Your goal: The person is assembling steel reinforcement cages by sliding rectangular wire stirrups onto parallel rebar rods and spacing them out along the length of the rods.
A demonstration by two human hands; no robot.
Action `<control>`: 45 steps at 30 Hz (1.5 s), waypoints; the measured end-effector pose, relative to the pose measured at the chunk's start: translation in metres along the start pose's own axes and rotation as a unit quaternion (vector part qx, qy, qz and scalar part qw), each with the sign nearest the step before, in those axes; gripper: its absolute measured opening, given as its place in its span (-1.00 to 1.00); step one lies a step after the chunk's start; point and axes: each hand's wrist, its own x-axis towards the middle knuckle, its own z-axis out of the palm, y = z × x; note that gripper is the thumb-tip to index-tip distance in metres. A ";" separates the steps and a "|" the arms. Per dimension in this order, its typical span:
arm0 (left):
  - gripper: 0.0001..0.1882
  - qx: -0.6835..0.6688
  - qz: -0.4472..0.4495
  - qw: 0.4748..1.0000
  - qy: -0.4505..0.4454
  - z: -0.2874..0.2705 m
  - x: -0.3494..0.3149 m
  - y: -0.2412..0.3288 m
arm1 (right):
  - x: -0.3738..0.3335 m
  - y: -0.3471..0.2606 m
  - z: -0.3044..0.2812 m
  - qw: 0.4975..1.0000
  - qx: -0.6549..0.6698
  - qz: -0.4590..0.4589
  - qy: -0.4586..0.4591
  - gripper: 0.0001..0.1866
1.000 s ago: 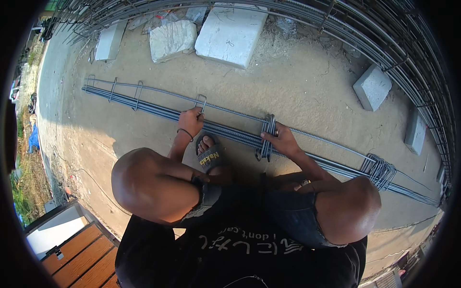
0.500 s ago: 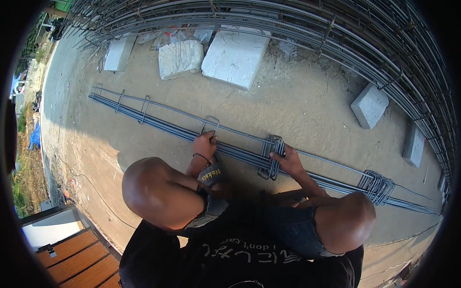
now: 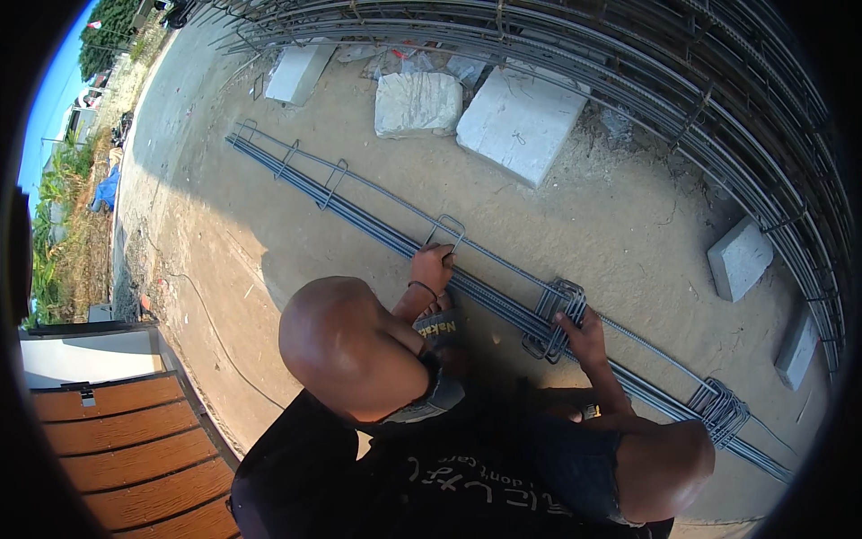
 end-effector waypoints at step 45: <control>-0.72 -0.034 0.503 0.692 -0.516 -0.022 0.148 0.246 | -0.211 -0.012 -0.139 0.917 -0.100 0.289 0.255 -0.65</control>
